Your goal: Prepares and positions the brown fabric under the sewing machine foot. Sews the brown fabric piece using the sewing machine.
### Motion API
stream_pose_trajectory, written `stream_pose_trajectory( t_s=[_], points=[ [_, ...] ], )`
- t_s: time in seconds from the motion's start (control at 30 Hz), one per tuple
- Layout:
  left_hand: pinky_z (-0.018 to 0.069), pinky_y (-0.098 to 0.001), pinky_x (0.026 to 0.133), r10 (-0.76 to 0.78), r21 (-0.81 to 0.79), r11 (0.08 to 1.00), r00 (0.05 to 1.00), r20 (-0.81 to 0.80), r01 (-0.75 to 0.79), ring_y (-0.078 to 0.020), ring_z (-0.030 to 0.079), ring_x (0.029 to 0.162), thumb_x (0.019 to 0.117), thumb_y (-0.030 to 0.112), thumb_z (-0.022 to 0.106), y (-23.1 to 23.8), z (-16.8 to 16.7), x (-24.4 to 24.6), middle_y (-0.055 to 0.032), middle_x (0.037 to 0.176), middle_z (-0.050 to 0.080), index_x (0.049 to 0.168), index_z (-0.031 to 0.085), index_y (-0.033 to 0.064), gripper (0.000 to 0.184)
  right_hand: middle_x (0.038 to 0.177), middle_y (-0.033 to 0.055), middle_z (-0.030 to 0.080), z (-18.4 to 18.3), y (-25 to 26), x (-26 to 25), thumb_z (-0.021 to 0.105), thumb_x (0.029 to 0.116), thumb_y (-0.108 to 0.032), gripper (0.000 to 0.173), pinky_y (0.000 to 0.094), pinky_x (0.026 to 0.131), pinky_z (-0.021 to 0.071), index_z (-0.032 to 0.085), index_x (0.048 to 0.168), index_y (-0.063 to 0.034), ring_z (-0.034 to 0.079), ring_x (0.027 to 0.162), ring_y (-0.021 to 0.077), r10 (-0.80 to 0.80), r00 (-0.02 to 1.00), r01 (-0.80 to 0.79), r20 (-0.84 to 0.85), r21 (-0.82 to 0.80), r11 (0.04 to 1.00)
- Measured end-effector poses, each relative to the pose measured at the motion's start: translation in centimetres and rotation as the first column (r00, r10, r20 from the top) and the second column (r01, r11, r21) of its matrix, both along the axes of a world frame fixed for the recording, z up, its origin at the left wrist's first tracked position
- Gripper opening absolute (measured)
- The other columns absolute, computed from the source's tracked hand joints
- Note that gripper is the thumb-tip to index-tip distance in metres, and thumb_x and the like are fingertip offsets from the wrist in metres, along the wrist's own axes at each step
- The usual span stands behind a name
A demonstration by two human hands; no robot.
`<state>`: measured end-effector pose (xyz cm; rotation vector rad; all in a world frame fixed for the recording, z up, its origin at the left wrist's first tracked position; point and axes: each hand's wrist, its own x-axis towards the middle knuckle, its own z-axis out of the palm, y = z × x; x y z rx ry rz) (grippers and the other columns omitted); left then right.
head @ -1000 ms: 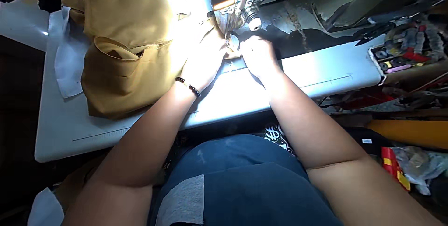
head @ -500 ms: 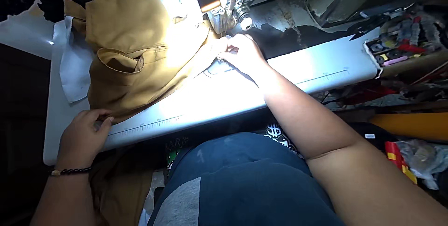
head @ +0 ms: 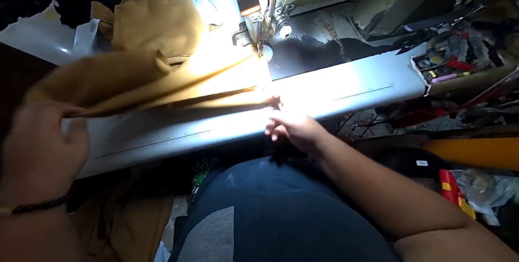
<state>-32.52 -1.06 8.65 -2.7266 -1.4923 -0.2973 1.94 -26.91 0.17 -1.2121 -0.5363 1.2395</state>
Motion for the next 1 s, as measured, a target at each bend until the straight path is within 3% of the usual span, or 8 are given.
stream_pose_trajectory(
  t_s=[0.1,0.2,0.3,0.5,0.67,0.77,0.87,1.0],
  points=[
    [0.0428,-0.0786,0.089,0.158,-0.167,0.964,0.954,-0.254,-0.205,-0.0590,0.060,0.112,0.1065,0.015,0.049,-1.0,0.5,4.9,-0.0380,0.117,0.063,0.123,0.064,-0.0056,0.031,0.088,0.0052,0.070,-0.9,-0.4,0.3,0.054,0.1031,-0.002,0.020,0.0245,0.060,0.0597,0.061,0.121,-0.0037,0.067,0.064,0.0095,0.044,0.986,-0.047,0.163,0.010,0.999],
    [0.0505,-0.0676,0.088,-0.333,-0.007,0.943,0.943,0.014,0.333,-0.0504,0.065,0.105,0.1039,0.007,0.045,-5.0,1.0,11.9,-0.0309,0.113,0.067,0.123,0.068,-0.0033,0.031,0.096,0.0045,0.074,-1.2,-0.1,1.5,0.059,0.1022,-0.009,0.018,0.0238,0.061,0.0614,0.069,0.116,-0.0021,0.070,0.067,0.0067,-0.021,0.839,-0.031,0.544,0.086,0.996],
    [0.0540,-0.0575,0.090,-0.708,-0.041,0.672,0.658,0.256,0.739,-0.0375,0.070,0.102,0.0945,0.002,0.052,-6.8,-1.0,20.4,-0.0201,0.109,0.073,0.117,0.075,0.0051,0.033,0.100,0.0049,0.071,-0.6,0.0,1.6,0.060,0.1029,-0.010,0.016,0.0235,0.064,0.0617,0.068,0.114,-0.0014,0.069,0.069,0.0065,-0.020,0.855,0.005,0.518,0.030,1.000],
    [0.0508,-0.0521,0.085,-0.648,-0.383,0.553,0.671,0.361,0.740,-0.0269,0.067,0.098,0.1018,0.016,0.048,-6.7,-9.1,28.1,-0.0122,0.100,0.070,0.111,0.068,0.0043,0.025,0.074,0.0039,0.065,1.0,-0.8,2.6,0.046,0.1095,-0.016,0.016,0.0194,0.044,0.0502,0.058,0.115,-0.0073,0.058,0.049,0.0061,-0.130,0.991,0.133,0.042,-0.070,0.989],
    [0.0509,-0.0423,0.078,-0.558,-0.495,0.533,0.725,0.404,0.687,-0.0166,0.065,0.087,0.0990,0.014,0.054,-7.3,-9.1,27.4,-0.0058,0.091,0.069,0.101,0.071,0.0072,0.018,0.093,0.0050,0.065,0.5,-0.7,5.6,0.051,0.1057,-0.010,0.020,0.0226,0.049,0.0560,0.055,0.125,-0.0039,0.062,0.054,0.0064,-0.248,0.822,0.313,0.512,-0.044,0.949],
    [0.0505,-0.0435,0.083,-0.518,-0.552,0.534,0.764,0.386,0.641,-0.0171,0.065,0.092,0.0979,0.012,0.055,-7.6,-8.3,27.7,-0.0066,0.099,0.071,0.109,0.070,0.0073,0.019,0.082,0.0044,0.063,0.5,0.3,7.3,0.050,0.1079,-0.016,0.019,0.0209,0.050,0.0517,0.063,0.106,-0.0027,0.056,0.052,0.0040,-0.124,0.629,0.305,0.768,-0.097,0.947],
    [0.0509,-0.0416,0.086,-0.532,-0.513,0.544,0.746,0.401,0.664,-0.0172,0.065,0.095,0.1006,0.016,0.057,-7.6,-7.9,27.8,-0.0077,0.103,0.071,0.112,0.072,0.0063,0.022,0.074,0.0069,0.057,1.1,0.9,7.0,0.062,0.1002,-0.024,0.026,0.0386,0.063,0.0462,0.060,0.086,-0.0024,0.056,0.067,0.0167,0.007,0.388,0.192,0.922,-0.088,0.977],
    [0.0495,-0.0415,0.089,-0.477,-0.552,0.520,0.758,0.444,0.651,-0.0162,0.065,0.098,0.1043,0.013,0.050,-7.6,-8.4,28.0,-0.0078,0.103,0.071,0.110,0.072,0.0050,0.024,0.076,0.0093,0.060,0.2,1.4,6.5,0.064,0.0999,-0.027,0.028,0.0421,0.065,0.0502,0.062,0.092,-0.0003,0.060,0.068,0.0201,0.048,0.405,0.185,0.913,-0.133,0.974]
  ],
)
